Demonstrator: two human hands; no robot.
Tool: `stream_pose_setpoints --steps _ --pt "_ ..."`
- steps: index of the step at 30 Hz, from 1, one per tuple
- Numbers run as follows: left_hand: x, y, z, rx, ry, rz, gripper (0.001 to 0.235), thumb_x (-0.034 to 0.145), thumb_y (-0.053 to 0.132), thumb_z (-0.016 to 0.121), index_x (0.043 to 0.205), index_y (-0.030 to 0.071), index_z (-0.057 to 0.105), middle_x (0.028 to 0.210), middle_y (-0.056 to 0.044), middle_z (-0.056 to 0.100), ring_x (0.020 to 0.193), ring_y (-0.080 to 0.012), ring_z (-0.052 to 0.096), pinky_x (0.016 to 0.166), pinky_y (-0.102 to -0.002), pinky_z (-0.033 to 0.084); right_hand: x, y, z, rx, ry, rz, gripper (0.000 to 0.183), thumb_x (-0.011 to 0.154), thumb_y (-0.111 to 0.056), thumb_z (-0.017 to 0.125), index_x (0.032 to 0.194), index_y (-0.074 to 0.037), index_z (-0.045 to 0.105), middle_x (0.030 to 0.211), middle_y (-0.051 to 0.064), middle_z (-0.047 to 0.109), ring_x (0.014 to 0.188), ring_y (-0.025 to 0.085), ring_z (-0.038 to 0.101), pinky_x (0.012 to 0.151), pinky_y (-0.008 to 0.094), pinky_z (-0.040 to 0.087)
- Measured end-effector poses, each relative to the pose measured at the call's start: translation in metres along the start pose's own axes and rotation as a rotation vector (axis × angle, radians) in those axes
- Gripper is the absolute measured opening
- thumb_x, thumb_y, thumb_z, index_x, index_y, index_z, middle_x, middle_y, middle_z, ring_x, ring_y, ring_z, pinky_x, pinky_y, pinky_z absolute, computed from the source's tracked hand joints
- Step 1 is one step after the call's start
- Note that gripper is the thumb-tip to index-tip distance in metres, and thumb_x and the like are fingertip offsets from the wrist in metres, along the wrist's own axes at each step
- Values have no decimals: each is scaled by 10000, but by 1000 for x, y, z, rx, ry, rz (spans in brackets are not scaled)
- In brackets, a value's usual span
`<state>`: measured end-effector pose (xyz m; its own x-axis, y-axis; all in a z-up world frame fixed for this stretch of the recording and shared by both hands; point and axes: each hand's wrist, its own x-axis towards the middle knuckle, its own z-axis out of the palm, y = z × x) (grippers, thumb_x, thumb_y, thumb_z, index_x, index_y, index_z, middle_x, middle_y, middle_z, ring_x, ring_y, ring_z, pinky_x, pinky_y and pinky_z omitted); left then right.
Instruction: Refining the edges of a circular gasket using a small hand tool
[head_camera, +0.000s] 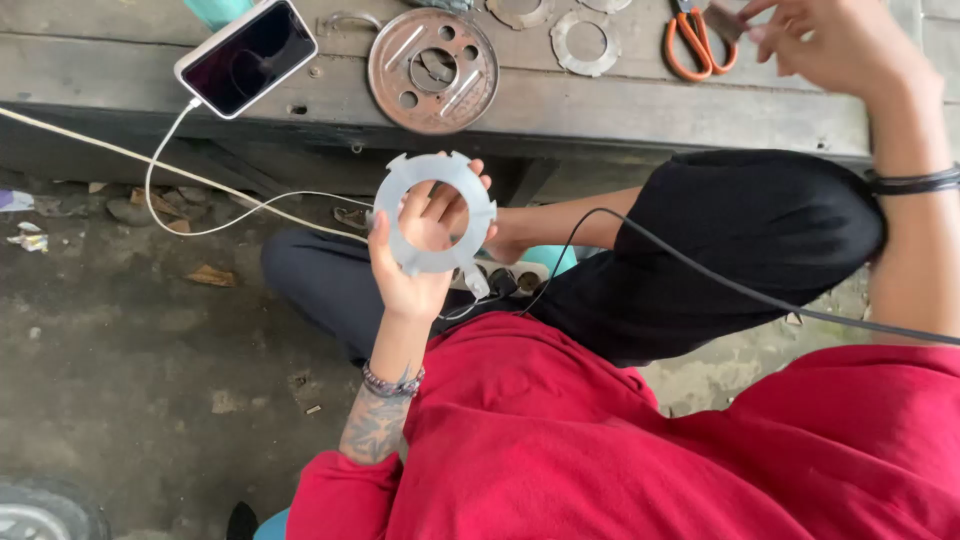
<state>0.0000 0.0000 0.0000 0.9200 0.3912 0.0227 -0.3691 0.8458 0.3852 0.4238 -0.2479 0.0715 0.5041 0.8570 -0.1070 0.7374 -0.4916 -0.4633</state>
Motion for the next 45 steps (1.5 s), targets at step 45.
stream_pose_setpoints --steps 45 --pt "161 -91 -122 751 731 70 512 1080 408 529 1194 -71 669 1121 -205 737 988 -280 764 736 -297 603 105 -64 205 344 105 -75 660 948 -58 688 1536 -122 394 841 39 702 616 253 684 612 360 553"
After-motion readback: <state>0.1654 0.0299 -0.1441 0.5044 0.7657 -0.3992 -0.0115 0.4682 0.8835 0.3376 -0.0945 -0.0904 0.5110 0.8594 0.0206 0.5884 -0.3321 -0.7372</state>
